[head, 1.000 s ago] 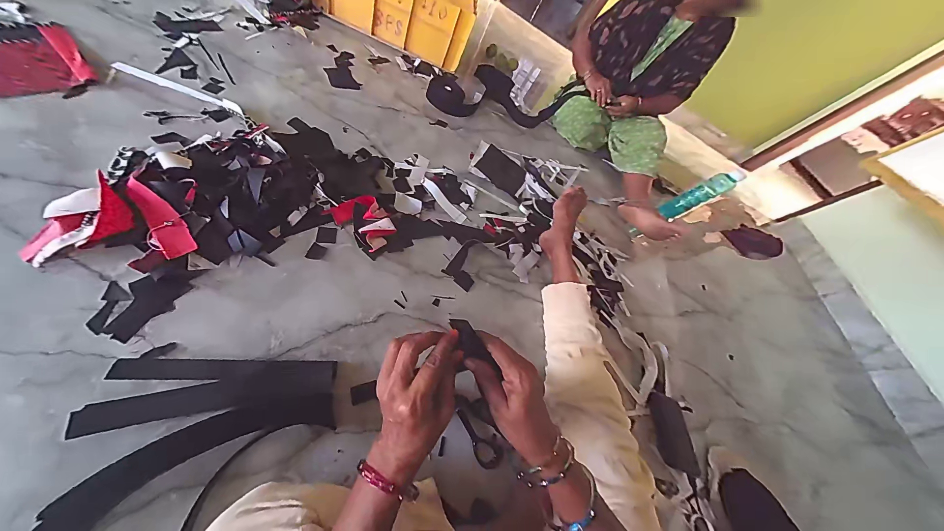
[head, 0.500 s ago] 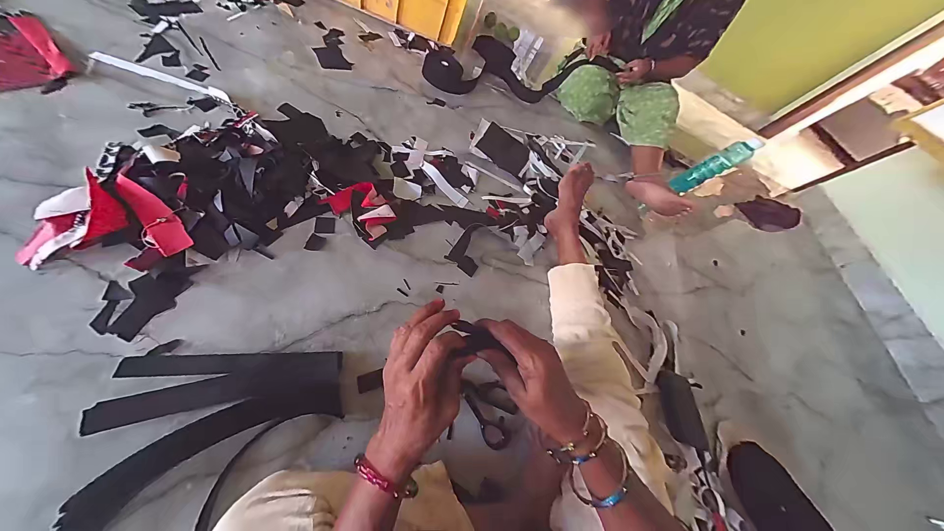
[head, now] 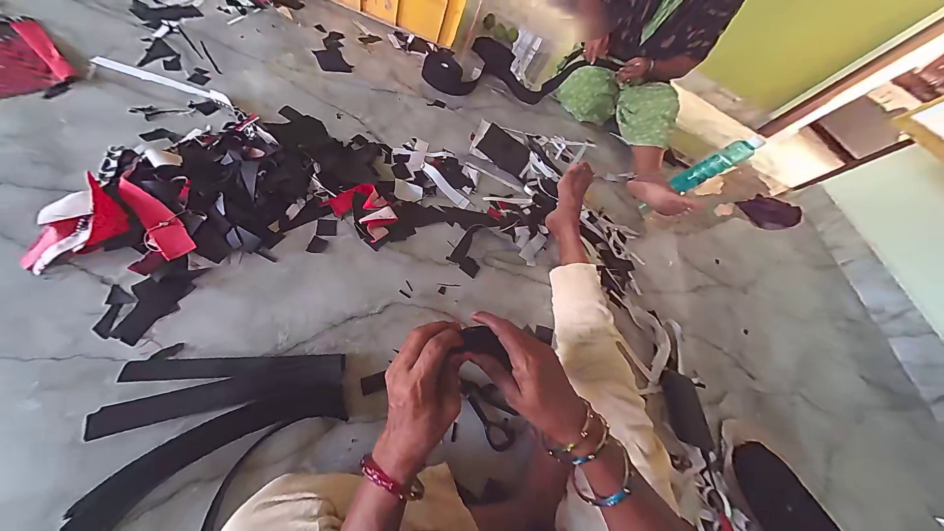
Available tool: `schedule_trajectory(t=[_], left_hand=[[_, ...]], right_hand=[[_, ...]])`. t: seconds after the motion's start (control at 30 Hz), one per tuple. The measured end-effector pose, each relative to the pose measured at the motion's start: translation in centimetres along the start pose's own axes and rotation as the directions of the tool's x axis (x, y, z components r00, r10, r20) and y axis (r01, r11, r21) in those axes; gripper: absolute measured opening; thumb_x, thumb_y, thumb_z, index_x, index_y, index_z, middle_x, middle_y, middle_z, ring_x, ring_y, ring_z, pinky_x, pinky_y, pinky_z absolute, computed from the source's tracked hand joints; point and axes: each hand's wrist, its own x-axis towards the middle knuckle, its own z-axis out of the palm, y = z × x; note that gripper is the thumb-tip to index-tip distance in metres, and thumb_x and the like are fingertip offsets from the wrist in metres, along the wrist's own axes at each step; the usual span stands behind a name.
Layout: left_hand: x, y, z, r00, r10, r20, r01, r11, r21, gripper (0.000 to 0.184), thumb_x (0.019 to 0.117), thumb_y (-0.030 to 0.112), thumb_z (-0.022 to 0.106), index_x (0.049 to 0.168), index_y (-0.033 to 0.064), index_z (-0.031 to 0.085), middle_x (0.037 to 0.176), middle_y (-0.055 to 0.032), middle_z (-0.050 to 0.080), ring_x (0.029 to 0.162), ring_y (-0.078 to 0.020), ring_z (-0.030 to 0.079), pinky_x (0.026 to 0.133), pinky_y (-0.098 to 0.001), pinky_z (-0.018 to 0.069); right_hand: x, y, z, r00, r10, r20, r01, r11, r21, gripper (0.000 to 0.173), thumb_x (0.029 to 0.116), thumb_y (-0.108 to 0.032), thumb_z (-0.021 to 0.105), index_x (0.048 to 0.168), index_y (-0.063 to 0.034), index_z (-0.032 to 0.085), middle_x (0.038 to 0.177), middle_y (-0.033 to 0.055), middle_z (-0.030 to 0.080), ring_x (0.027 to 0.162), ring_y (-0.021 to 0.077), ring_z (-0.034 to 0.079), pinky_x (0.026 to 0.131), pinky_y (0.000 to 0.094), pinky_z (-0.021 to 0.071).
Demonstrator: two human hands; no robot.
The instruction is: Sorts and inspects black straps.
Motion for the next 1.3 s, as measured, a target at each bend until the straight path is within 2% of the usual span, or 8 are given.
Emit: schedule_trajectory(t=[0.2,0.4,0.6,0.73,0.93,1.0,1.13,1.3], left_hand=[[0.1,0.1,-0.2,0.999,-0.030,-0.013,0.030,0.999,0.014,0.010,0.0947,0.012,0.064,0.097,0.0017,0.066,0.099,-0.0135,0.069,0.100,-0.0096,0.067,0.091,-0.0146,0.0509],[0.2,-0.2,-0.2,0.998,-0.051,-0.029,0.050,0.999,-0.020,0.010,0.0918,0.010,0.067,0.095,0.0003,0.065,0.096,-0.0130,0.069,0.097,-0.0089,0.067,0.090,-0.0158,0.0517],[0.3,-0.2,-0.5,0.988,-0.122,0.091,0.121,0.993,0.012,0.031,0.0955,0.013,0.062,0.122,-0.0008,0.068,0.102,-0.0161,0.066,0.095,-0.0121,0.064,0.088,-0.0192,0.0502],[0.5,-0.6,-0.6,0.975,-0.156,0.158,0.147,0.987,0.065,0.024,0.0952,0.019,0.060,0.106,0.0055,0.076,0.101,-0.0163,0.064,0.097,-0.0120,0.062,0.089,-0.0176,0.0486],[0.8,0.1,-1.0,0.917,-0.213,0.336,0.220,0.975,0.017,0.030,0.0965,0.012,0.052,0.106,-0.0116,0.067,0.117,-0.0298,0.062,0.110,-0.0295,0.062,0.097,-0.0336,0.0506],[0.6,0.3,-0.9,0.914,-0.183,0.361,0.179,0.983,0.044,0.036,0.0988,0.018,0.047,0.102,-0.0129,0.065,0.111,-0.0297,0.065,0.106,-0.0325,0.065,0.095,-0.0396,0.0521],[0.0,0.9,-0.3,0.915,-0.212,0.343,0.156,0.971,0.184,0.037,0.1008,0.022,0.050,0.091,-0.0094,0.066,0.079,-0.0198,0.067,0.068,-0.0284,0.067,0.063,-0.0427,0.0554],[0.1,1.4,0.1,0.859,-0.326,0.394,0.240,0.938,0.252,0.041,0.1028,0.022,0.041,0.099,-0.0116,0.064,0.072,-0.0197,0.066,0.065,-0.0344,0.068,0.061,-0.0514,0.0545]], right_hand=[[0.1,0.0,0.5,0.998,-0.046,-0.045,0.044,0.997,-0.058,0.034,0.0985,-0.027,0.060,0.120,-0.0028,0.069,0.095,0.0147,0.070,0.075,0.0218,0.070,0.058,0.0312,0.0547],[0.4,-0.1,0.8,0.993,-0.073,-0.093,0.068,0.996,-0.050,0.029,0.0983,-0.024,0.061,0.116,-0.0040,0.072,0.109,0.0179,0.071,0.081,0.0215,0.072,0.057,0.0304,0.0554],[0.4,-0.5,0.6,0.996,-0.065,-0.062,0.060,0.995,-0.086,0.029,0.0946,-0.020,0.060,0.114,-0.0027,0.074,0.095,0.0133,0.073,0.072,0.0225,0.072,0.056,0.0336,0.0559],[0.5,-1.1,-0.2,0.996,0.058,0.071,-0.060,0.998,0.035,0.034,0.0906,-0.014,0.069,0.120,0.0022,0.069,0.105,0.0165,0.075,0.083,0.0294,0.076,0.065,0.0466,0.0604],[1.6,-0.9,-3.0,0.901,0.130,0.414,-0.234,0.949,0.211,0.031,0.0975,-0.011,0.063,0.125,0.0040,0.066,0.110,0.0247,0.072,0.099,0.0412,0.071,0.083,0.0599,0.0538],[1.4,-0.3,-3.2,0.875,0.081,0.478,-0.247,0.923,0.295,0.030,0.0982,-0.011,0.062,0.123,0.0050,0.066,0.104,0.0256,0.072,0.095,0.0402,0.071,0.084,0.0589,0.0531],[0.3,0.2,-2.9,0.872,0.055,0.486,-0.258,0.897,0.360,0.029,0.0973,-0.011,0.063,0.119,0.0079,0.067,0.099,0.0271,0.072,0.093,0.0398,0.071,0.084,0.0571,0.0527],[-1.3,-1.8,-1.8,0.955,0.147,0.256,-0.164,0.985,0.047,0.023,0.0928,-0.007,0.066,0.112,0.0030,0.072,0.098,0.0213,0.074,0.084,0.0392,0.074,0.070,0.0583,0.0570]])
